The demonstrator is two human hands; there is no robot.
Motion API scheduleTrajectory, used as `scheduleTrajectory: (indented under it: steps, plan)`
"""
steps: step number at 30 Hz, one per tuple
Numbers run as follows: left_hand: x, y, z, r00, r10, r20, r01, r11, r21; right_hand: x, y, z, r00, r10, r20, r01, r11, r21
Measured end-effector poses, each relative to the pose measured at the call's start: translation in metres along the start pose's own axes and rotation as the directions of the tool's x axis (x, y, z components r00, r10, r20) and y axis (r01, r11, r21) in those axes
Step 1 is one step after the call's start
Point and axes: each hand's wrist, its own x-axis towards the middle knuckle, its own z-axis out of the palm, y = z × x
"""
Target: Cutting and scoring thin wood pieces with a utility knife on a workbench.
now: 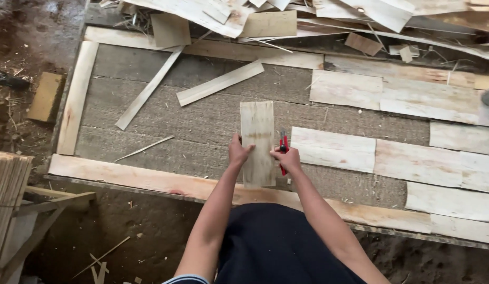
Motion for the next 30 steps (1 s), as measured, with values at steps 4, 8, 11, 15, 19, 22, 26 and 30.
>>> scheduleTrajectory:
  steps: [4,8,11,15,19,22,26,30]
  plan:
    - [0.009,-0.001,-0.020,0.998,-0.019,0.060,0.019,1.000,0.002,0.010,-0.004,0.030,0.999,0.006,-0.048,-0.010,0.997,-0.079]
    - [0.017,0.006,-0.041,0.997,-0.010,0.079,0.002,0.995,0.097,0.016,-0.006,0.052,0.997,0.043,-0.067,-0.044,0.999,-0.017]
    - [0.028,0.003,-0.042,0.994,0.034,0.102,-0.048,0.989,0.139,0.010,-0.019,0.061,0.994,0.074,-0.087,-0.073,0.997,0.007]
    - [0.050,-0.019,-0.027,0.990,0.002,0.142,-0.043,0.957,0.287,0.006,-0.034,0.062,0.991,0.072,-0.109,-0.076,0.997,-0.029]
    - [0.043,0.009,-0.036,0.979,0.036,0.199,-0.108,0.924,0.366,0.026,-0.028,0.065,0.990,0.057,-0.131,-0.064,0.997,-0.044]
    - [0.041,0.008,-0.029,0.981,0.095,0.172,-0.176,0.816,0.550,0.034,-0.022,0.066,0.990,0.057,-0.129,-0.075,0.988,-0.135]
    - [0.057,-0.004,-0.017,0.916,0.336,0.219,-0.385,0.586,0.713,0.039,-0.019,0.070,0.987,0.046,-0.152,-0.079,0.974,-0.215]
    - [0.065,0.011,-0.009,0.833,0.250,0.494,-0.539,0.564,0.625,0.059,-0.001,0.072,0.987,0.032,-0.158,-0.070,0.968,-0.242]
